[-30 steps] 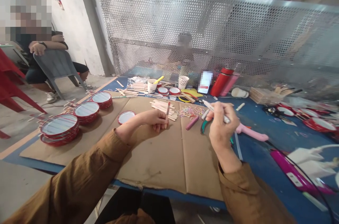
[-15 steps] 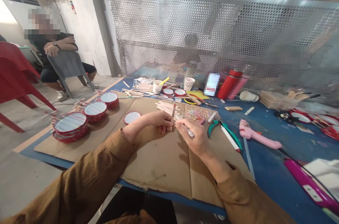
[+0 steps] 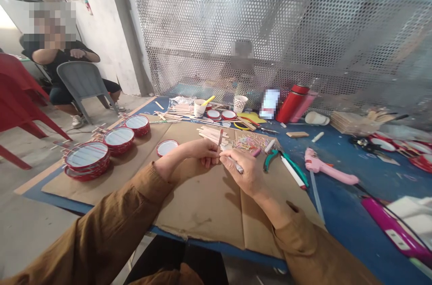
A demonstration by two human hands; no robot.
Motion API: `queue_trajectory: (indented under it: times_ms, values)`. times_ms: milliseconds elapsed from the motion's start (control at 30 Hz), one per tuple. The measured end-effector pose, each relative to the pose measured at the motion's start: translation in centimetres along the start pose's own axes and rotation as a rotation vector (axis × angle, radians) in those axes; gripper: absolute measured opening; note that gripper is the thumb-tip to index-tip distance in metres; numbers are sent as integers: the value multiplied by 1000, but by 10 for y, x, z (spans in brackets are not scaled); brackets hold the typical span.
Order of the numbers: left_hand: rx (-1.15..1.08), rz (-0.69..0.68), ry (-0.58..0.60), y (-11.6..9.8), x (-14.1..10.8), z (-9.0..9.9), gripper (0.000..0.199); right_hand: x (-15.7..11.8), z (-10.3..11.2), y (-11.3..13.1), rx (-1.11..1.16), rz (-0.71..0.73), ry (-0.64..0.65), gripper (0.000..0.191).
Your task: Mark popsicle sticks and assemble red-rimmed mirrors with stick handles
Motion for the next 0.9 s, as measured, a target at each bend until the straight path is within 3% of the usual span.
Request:
queue_trajectory:
  times_ms: [900]
  values:
    - [50,-16,3,-4,-3,1,19,0,-3,-2,-28,-55,34,23]
Point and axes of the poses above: each hand's wrist, its own x-axis towards the middle knuckle, its own z-axis out of the back of the hand, y = z × x, the point moved 7 cm from there along x, towards the middle knuckle, and after that the axes turned 4 degrees about -z, right-handed, at the moved point
